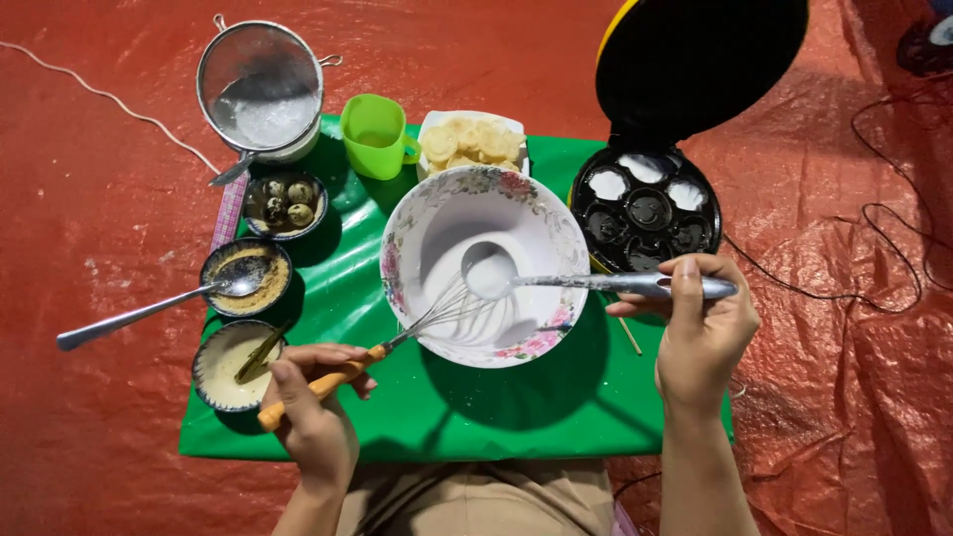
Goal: Pouring batter from a bowl into a multi-cavity pastry maker using a ladle.
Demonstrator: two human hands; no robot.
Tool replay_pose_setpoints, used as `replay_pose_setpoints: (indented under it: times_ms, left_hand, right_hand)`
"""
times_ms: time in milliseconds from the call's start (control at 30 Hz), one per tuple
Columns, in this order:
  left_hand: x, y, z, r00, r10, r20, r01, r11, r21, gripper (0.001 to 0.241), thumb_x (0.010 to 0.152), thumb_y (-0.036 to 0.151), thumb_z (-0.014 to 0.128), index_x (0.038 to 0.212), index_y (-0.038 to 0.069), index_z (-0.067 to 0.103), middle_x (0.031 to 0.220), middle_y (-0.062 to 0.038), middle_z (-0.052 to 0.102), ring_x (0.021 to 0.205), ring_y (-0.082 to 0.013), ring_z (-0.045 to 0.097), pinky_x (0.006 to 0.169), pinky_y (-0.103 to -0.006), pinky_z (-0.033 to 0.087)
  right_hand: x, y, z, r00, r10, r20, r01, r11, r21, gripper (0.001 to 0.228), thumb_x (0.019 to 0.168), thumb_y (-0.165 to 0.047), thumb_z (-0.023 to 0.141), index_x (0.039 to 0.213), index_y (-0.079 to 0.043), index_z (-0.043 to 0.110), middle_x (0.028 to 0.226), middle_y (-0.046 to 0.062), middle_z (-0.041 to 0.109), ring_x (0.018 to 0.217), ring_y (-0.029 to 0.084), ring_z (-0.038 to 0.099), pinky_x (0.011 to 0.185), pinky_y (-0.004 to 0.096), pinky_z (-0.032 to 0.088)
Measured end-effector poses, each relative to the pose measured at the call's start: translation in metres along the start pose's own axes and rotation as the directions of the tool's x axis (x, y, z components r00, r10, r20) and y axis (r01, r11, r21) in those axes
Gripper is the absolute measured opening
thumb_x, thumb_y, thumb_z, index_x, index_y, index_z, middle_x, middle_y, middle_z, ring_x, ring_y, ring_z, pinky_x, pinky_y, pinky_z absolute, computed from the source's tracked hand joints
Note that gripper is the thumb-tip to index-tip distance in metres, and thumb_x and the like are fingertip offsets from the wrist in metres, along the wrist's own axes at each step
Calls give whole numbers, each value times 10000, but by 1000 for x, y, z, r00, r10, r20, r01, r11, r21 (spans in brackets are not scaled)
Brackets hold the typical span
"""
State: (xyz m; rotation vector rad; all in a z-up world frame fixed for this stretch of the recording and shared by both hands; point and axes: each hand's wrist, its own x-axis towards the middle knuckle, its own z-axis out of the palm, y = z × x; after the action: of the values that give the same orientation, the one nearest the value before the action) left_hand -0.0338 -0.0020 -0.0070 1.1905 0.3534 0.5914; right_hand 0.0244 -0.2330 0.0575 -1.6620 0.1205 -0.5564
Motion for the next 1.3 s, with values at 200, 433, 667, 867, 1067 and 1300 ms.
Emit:
replay_pose_setpoints:
  times_ms: [200, 433, 667, 867, 1067, 1300]
  left_hand:
    - [0, 3, -1, 996, 78, -53, -75, 995, 63, 464, 895, 404, 234, 691, 39, 433, 659, -150, 503, 592, -248, 542, 394, -246, 395]
    - [0, -1, -3, 995, 102, -21, -98, 987, 129, 487, 892, 423, 242, 692, 19, 429, 693, -159, 500, 642, -241, 528, 425, -258, 417]
    - [-1, -4, 7, 985, 170, -8, -164, 963, 215, 508, 898, 391, 266, 663, -29, 431, 666, -186, 501, 527, -256, 504, 399, -268, 404]
    - [-2, -2, 12, 986, 168, 6, -164, 949, 269, 509, 894, 369, 272, 644, -38, 448, 672, -179, 512, 498, -256, 513, 394, -254, 392]
    - [-2, 1, 12, 987, 157, 22, -156, 934, 320, 508, 891, 364, 265, 640, -34, 457, 680, -182, 522, 464, -242, 497, 396, -249, 380]
    - [-2, -2, 9, 989, 150, 14, -147, 943, 300, 494, 891, 354, 275, 651, -32, 468, 682, -177, 523, 565, -254, 538, 378, -249, 412]
  right_hand:
    - [0, -2, -12, 997, -75, -1, 74, 983, -168, 171, 896, -122, 374, 784, 2, 406, 722, 117, 465, 478, 265, 596, 379, 263, 497]
    - [10, 16, -41, 995, -33, -96, 24, 996, -90, 88, 908, -44, 392, 857, 28, 401, 816, 165, 500, 480, 253, 566, 411, 283, 535]
    - [42, 22, -64, 929, -296, -224, 270, 953, -139, 83, 934, -17, 356, 864, 27, 348, 785, 183, 423, 515, 323, 547, 445, 354, 535]
    - [54, 36, -63, 834, -529, -158, 457, 822, -341, 67, 949, 44, 309, 887, 66, 322, 800, 261, 426, 563, 367, 558, 486, 374, 527]
    - [58, 54, -61, 769, -631, -105, 533, 723, -440, 104, 964, 24, 310, 878, 77, 332, 831, 261, 461, 595, 336, 573, 496, 330, 508]
    - [61, 65, -62, 661, -750, -37, 600, 558, -573, 90, 937, 76, 335, 868, 120, 372, 832, 297, 483, 628, 340, 569, 556, 357, 529]
